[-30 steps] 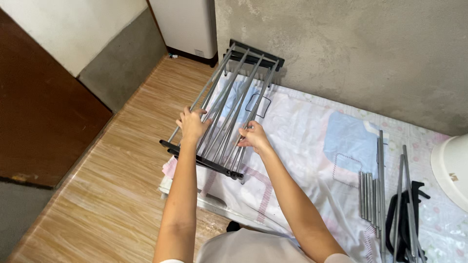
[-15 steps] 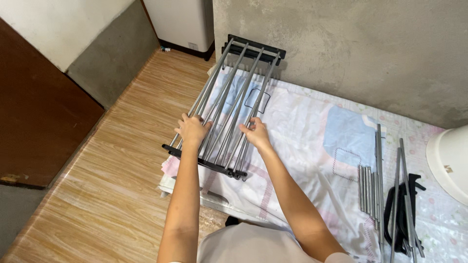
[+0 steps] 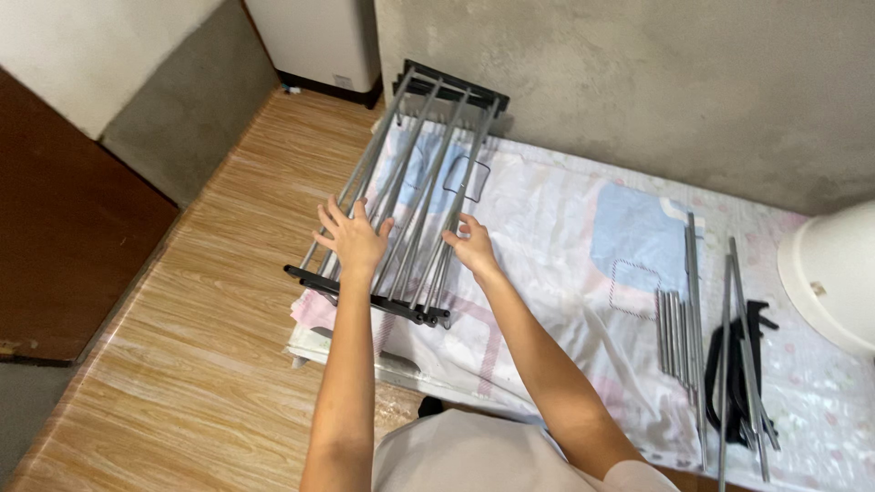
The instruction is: The person assembles a metal clothes drying rack on a bed, inserting metal tubes into black plastic end connectors one at a time and fitting a black plastic top bar onto the upright tubes to build up the rack frame.
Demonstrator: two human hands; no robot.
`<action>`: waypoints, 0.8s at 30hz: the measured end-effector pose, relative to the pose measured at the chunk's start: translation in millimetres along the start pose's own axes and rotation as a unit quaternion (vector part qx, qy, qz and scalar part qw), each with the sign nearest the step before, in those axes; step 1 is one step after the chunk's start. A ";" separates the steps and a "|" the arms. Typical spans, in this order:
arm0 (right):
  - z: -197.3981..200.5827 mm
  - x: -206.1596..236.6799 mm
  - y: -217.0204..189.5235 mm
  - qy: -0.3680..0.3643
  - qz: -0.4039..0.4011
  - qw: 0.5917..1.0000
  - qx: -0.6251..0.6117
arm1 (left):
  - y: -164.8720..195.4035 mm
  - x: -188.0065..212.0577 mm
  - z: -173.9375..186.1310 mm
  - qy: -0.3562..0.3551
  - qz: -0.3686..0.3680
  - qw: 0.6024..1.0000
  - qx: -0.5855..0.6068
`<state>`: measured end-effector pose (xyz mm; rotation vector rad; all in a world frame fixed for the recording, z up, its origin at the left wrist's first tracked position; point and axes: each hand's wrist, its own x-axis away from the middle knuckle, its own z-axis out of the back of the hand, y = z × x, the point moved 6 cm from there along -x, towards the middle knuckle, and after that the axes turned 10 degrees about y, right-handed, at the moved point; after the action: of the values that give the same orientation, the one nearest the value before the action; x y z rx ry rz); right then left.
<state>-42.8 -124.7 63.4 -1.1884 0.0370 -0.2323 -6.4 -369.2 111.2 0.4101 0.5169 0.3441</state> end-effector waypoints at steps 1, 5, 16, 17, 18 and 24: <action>1.4 1.8 0.7 0.004 0.006 1.000 -0.003 | 10.4 8.3 0.6 0.015 -0.015 1.000 0.016; 3.5 4.0 15.2 0.003 0.008 0.999 -0.040 | 67.0 46.9 -0.3 0.029 -0.077 0.992 0.097; 126.5 12.6 105.9 0.114 -0.119 0.973 -0.161 | 212.0 117.1 -9.5 -0.063 -0.187 0.950 0.242; 145.3 13.3 114.5 0.130 -0.119 0.971 -0.164 | 227.1 127.3 -18.6 -0.079 -0.195 0.943 0.257; 165.4 16.4 124.3 0.146 -0.120 0.968 -0.165 | 240.9 140.1 -29.4 -0.102 -0.206 0.937 0.264; 298.4 39.6 182.3 0.212 -0.128 0.953 -0.176 | 322.9 241.8 -129.5 -0.324 -0.198 0.895 0.236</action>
<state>69.9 204.5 11.1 -1.4804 0.3129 -0.7323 52.8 47.1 59.1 0.8342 0.0072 -0.3280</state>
